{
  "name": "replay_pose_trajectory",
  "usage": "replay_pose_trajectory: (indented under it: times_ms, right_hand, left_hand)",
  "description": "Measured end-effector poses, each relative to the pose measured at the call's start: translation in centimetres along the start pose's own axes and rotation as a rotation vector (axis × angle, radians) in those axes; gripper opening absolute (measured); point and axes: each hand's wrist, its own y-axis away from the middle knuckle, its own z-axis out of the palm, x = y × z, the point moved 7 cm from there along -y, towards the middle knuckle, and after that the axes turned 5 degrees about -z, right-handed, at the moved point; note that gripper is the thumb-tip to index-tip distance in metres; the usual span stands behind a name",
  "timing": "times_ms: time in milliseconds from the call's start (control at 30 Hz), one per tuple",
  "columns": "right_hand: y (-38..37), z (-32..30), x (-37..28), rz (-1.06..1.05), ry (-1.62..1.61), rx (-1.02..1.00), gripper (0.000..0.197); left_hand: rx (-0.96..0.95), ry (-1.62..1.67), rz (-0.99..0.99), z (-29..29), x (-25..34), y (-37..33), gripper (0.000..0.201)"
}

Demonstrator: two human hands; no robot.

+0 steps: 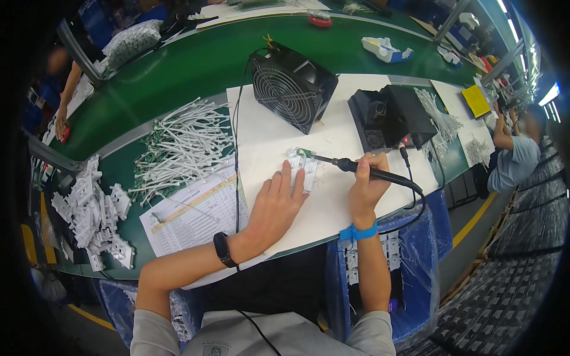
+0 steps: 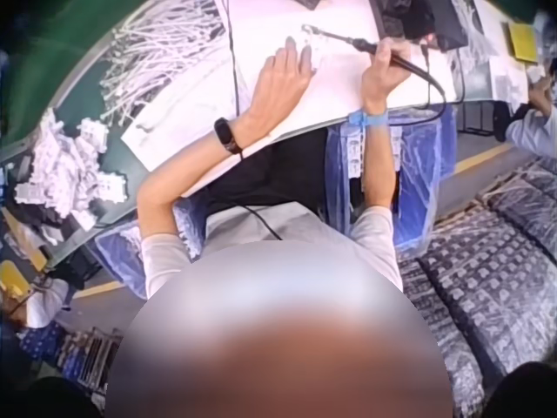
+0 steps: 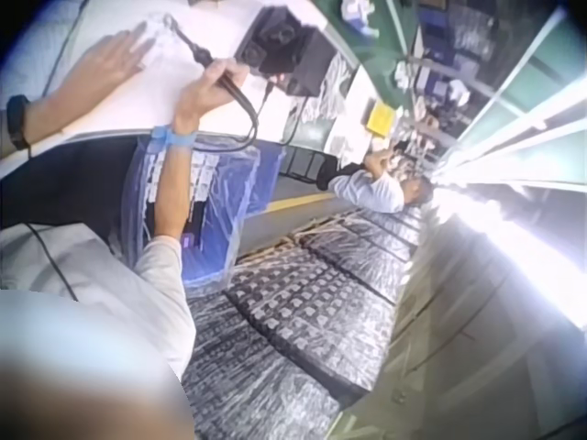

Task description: Soldering wires onto small electronic components at an assembly line station.

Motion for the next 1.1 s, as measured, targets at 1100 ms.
replay_pose_trajectory:
  times_ms: [1100]
  right_hand:
    - [-0.6,-1.5,-1.5,-0.058,0.07,0.035,0.024]
  left_hand:
    - [-0.001,0.049,-0.005,0.1,-0.2,-0.1,0.05]
